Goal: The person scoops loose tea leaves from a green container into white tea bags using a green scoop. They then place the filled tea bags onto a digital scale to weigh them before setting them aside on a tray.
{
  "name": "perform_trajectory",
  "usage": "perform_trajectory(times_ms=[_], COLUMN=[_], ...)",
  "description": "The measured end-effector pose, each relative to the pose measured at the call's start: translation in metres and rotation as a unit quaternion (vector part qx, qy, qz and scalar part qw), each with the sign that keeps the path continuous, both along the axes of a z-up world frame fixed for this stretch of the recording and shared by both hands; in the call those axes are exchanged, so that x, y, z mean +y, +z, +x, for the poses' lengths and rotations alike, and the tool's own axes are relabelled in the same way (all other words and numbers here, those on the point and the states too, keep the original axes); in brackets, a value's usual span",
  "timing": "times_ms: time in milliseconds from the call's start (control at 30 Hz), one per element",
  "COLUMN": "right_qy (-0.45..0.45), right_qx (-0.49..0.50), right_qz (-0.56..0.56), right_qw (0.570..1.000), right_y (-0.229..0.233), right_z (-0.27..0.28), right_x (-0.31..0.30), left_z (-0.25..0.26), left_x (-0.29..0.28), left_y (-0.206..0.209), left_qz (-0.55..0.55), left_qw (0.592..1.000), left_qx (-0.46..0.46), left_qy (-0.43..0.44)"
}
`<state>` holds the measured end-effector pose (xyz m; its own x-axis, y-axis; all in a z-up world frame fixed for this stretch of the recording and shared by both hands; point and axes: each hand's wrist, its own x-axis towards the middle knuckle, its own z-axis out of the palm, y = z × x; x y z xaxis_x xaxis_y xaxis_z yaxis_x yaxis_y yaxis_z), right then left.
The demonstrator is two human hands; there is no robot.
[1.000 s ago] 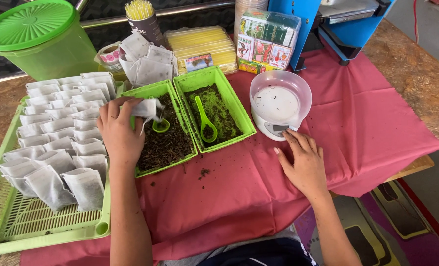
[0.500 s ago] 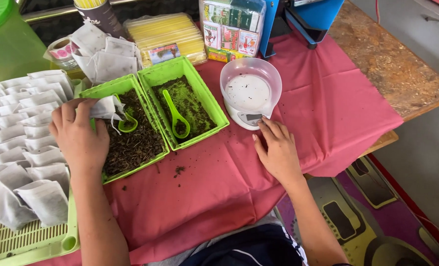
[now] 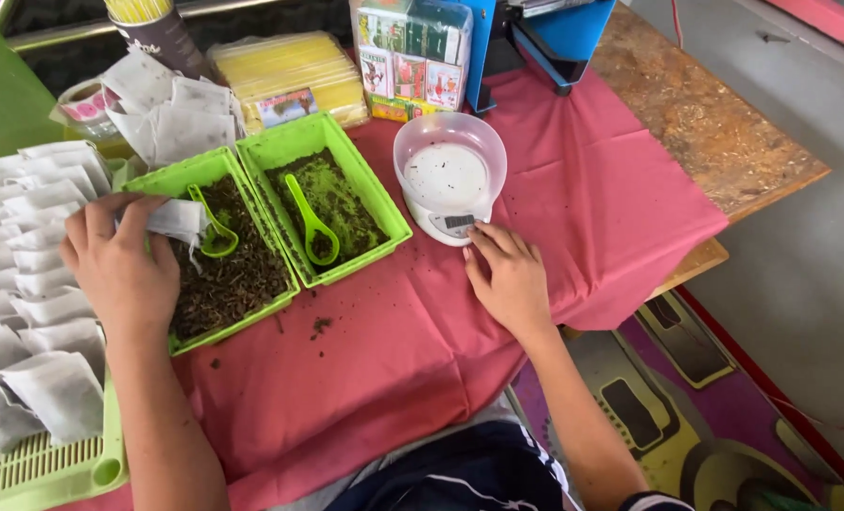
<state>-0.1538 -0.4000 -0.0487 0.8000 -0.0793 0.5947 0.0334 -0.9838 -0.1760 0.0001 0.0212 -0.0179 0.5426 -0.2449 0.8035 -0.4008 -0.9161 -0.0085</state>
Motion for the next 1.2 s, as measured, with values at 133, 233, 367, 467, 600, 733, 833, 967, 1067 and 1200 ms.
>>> perform_trajectory(times_ms=[133,233,367,467,600,733,833,967,1067,1200], right_qy=[-0.001,-0.003,0.002,0.002,0.003,0.006,0.007,-0.006,-0.017,-0.018], right_qx=[-0.006,0.007,-0.004,-0.007,-0.002,-0.006,-0.012,-0.033,-0.054,-0.056], right_qz=[-0.002,0.005,-0.004,-0.006,-0.005,-0.009,-0.009,-0.019,-0.032,-0.03], right_qw=[1.0,1.0,1.0,1.0,1.0,1.0,1.0,0.999,0.998,0.998], right_y=[-0.003,-0.001,-0.002,0.0,0.0,0.0,-0.002,-0.011,-0.016,-0.015], right_z=[0.0,0.001,-0.001,0.0,-0.001,-0.002,-0.002,0.003,0.003,0.003], right_x=[0.0,-0.001,0.0,0.0,0.0,0.0,0.0,-0.004,-0.005,-0.004], left_z=[0.008,0.009,0.007,0.009,0.012,0.013,0.008,0.016,0.023,0.018], left_x=[0.006,0.006,0.006,0.005,0.003,-0.002,-0.007,-0.008,-0.004,-0.011], left_y=[-0.009,-0.009,-0.01,-0.007,-0.006,0.0,0.005,-0.001,-0.014,-0.006], left_qz=[-0.026,-0.012,0.01,-0.001,-0.067,-0.26,-0.535,-0.579,-0.577,-0.59], left_qw=[0.999,0.999,0.999,0.999,0.996,0.944,0.796,0.728,0.696,0.684], left_qx=[0.027,0.038,0.033,0.028,0.06,0.102,0.208,0.209,0.249,0.244], left_qy=[-0.006,0.006,0.025,0.025,-0.01,-0.174,-0.196,-0.301,-0.346,-0.352])
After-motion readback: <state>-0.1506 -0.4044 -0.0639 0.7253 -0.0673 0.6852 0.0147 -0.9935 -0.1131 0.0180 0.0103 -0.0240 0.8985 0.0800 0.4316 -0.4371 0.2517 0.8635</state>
